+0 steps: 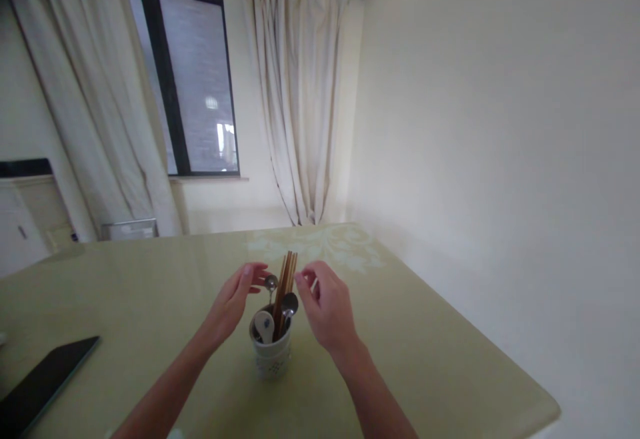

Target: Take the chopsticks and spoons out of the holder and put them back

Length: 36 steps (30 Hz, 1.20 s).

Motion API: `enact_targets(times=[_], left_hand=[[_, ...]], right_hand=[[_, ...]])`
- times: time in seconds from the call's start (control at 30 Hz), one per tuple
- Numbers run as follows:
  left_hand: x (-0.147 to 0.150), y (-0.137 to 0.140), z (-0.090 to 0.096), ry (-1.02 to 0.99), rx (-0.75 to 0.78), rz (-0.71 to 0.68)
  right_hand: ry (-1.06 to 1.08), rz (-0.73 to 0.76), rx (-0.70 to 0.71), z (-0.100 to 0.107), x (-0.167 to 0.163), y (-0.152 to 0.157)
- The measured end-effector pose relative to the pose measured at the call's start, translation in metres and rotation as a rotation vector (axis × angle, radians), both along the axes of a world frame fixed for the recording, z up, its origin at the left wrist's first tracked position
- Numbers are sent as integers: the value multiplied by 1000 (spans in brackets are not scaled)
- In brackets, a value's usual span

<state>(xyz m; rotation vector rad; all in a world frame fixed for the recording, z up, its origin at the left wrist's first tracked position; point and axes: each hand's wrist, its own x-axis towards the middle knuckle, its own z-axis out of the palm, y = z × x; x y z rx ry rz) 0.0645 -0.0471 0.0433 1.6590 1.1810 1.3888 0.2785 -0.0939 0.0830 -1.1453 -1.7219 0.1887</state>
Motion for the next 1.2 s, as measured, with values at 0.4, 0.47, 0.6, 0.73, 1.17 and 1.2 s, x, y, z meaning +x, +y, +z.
enact_targets(times=[0.4,0.47,0.6,0.73,1.17,1.2], left_hand=[[13,-36,-79,-13,-196,-5],[14,-38,-75,26,-136,-23],[11,-39,-71,116,-73,-9],[9,-34,-76,184,-57,0],[2,-24,-89,189,-103,53],[2,-24,-90,187,-101,51]], right_hand=[[306,281,-179,-119,-25,-1],[279,314,-185,-121,-30,-3],[213,150,-213,-125,-34,-3],[168,56,-192,-129,-30,5],[205,-350,-53,-134,56,72],[212,-371,-48,-134,61,75]])
